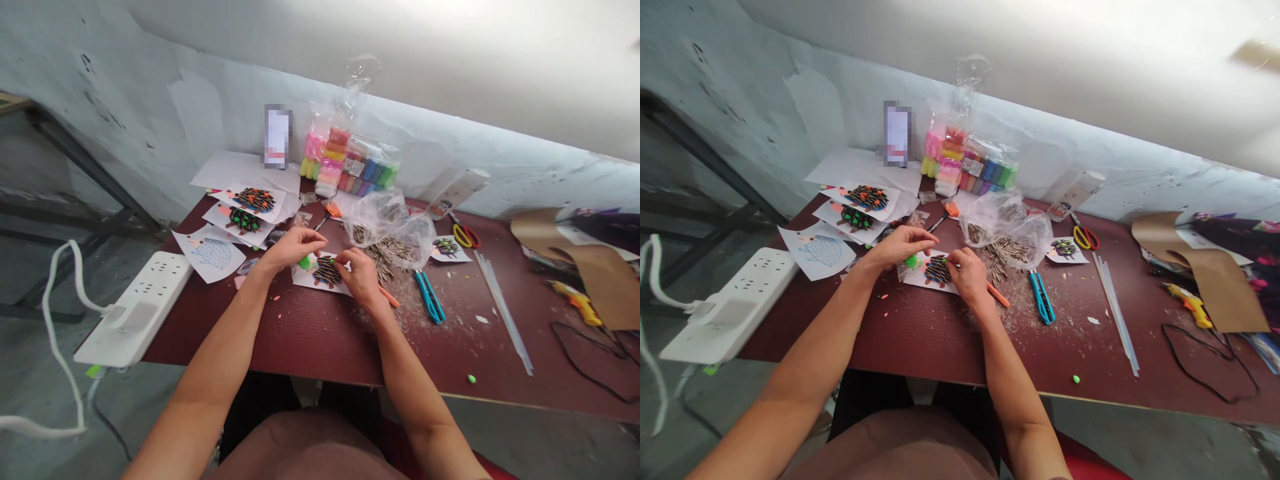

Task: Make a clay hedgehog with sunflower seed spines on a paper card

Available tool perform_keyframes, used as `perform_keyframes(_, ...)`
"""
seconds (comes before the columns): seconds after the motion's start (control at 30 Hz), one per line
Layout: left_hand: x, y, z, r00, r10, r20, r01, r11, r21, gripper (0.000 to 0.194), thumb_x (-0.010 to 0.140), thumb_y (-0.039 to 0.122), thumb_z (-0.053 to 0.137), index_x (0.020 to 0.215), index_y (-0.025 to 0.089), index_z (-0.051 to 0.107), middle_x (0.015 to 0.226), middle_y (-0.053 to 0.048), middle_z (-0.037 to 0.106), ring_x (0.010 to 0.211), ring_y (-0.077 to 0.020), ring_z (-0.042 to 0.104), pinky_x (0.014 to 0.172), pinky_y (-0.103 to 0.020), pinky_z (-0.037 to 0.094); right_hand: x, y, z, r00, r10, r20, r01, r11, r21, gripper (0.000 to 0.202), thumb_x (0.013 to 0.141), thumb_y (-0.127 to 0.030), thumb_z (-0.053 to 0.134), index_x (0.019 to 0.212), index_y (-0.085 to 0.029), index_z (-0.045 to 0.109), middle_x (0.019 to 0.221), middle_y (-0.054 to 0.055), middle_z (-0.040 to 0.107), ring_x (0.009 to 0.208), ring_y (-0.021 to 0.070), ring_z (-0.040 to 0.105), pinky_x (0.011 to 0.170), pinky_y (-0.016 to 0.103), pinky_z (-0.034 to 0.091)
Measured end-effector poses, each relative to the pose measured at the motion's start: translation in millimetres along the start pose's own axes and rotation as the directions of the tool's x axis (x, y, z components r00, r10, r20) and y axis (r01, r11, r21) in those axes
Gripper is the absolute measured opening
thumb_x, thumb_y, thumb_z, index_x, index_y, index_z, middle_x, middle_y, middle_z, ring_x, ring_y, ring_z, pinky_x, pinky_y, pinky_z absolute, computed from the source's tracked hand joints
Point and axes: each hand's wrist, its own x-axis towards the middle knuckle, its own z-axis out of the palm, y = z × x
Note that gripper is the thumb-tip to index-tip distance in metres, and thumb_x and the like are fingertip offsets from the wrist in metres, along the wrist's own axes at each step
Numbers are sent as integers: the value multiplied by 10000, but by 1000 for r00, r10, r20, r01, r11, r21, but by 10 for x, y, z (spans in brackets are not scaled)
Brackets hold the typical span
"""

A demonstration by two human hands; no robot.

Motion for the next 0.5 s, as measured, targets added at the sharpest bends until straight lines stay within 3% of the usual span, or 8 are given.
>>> perform_keyframes(0.23, 8, -33, -2, 1000, 19, -16, -18, 999, 29, 261, 860, 353, 715, 970, 121, 765, 737, -44, 719, 725, -154, 657, 710, -268, 510, -19, -3, -42, 1000, -5, 7, 5, 1000, -4, 157, 914, -211, 634, 915, -228, 790, 889, 47, 701, 807, 182, 647, 736, 280, 441)
perform_keyframes(0.5, 4, -31, 8, 999, 23, -33, -22, 999, 30, 258, 851, 364, 708, 934, 125, 762, 719, -38, 707, 677, -137, 615, 640, -242, 465, -31, -11, -78, 997, -15, -78, 22, 995, 96, 111, 878, -219, 663, 840, -217, 767, 842, 38, 700, 778, 179, 633, 732, 290, 442)
